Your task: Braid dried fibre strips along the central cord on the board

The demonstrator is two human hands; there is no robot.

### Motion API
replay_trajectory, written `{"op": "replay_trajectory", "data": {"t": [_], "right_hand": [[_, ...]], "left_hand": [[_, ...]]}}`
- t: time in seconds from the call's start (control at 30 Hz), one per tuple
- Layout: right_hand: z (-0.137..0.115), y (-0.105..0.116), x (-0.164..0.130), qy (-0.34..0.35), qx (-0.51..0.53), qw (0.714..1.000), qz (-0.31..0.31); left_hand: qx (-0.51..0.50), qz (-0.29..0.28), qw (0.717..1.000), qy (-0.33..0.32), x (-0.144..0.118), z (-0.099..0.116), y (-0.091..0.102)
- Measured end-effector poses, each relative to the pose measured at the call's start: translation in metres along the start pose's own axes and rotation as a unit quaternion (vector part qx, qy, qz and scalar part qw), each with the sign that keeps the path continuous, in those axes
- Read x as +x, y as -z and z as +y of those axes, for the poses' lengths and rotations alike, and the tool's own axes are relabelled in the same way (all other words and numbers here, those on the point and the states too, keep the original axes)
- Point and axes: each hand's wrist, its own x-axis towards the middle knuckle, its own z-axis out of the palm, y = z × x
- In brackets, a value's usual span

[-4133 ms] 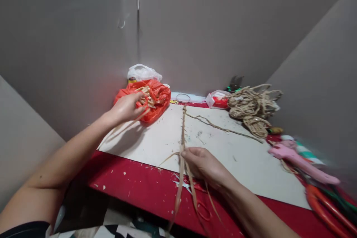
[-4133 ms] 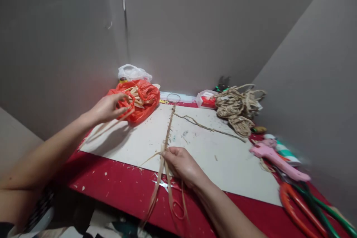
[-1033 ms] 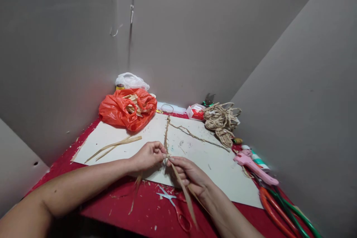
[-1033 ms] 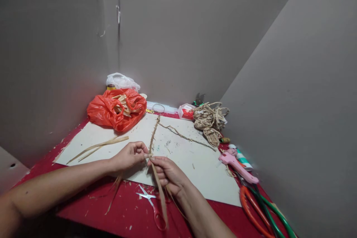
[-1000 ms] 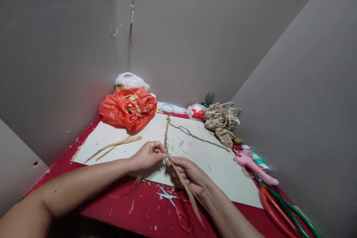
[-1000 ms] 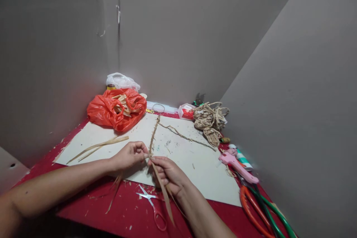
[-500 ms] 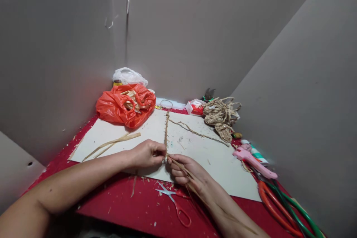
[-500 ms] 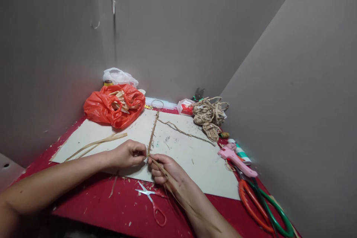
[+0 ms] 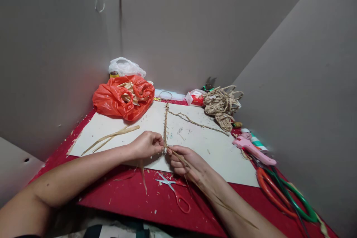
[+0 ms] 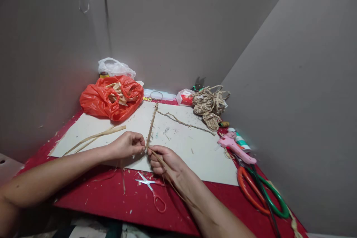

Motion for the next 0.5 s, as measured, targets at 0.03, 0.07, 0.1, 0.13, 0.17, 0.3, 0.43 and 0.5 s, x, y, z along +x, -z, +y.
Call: {"op": "replay_trajectory", "data": {"t": [0.03,0.07,0.1,0.13,0.17,0.3,0.43,0.5], "right_hand": [[0.0,-0.001,0.0,0.0,0.001,1.0,0.006],[0.001,-0.001,0.001,0.002,0.003,1.0,0.014],[0.001,-0.002,0.001,0.004,0.005,1.0,0.023],[0.001,-0.002,0.001,0.005,0.006,0.999,0.031],[0.002,-0.002,0.001,0.006,0.007,0.999,0.037],[0.004,-0.004,-0.001,0.005,0.002,0.999,0.05],[0.005,-0.008,-0.005,0.037,-0.057,0.996,0.063],[0.005,-0.01,-0.006,0.05,-0.089,0.993,0.065]], "left_hand": [[0.026,0.006,1.0,-0.008,-0.001,0.0,-0.001],[0.063,0.016,0.998,-0.02,-0.002,0.001,-0.002],[0.107,0.027,0.993,-0.032,-0.003,0.001,-0.004],[0.151,0.037,0.987,-0.042,-0.004,0.002,-0.005],[0.191,0.043,0.98,-0.048,-0.006,0.002,-0.007],[0.255,0.058,0.964,-0.039,-0.009,0.003,-0.012],[0.193,0.062,0.979,-0.035,-0.008,0.002,-0.013],[0.153,0.06,0.986,-0.041,-0.006,0.0,-0.013]]}}
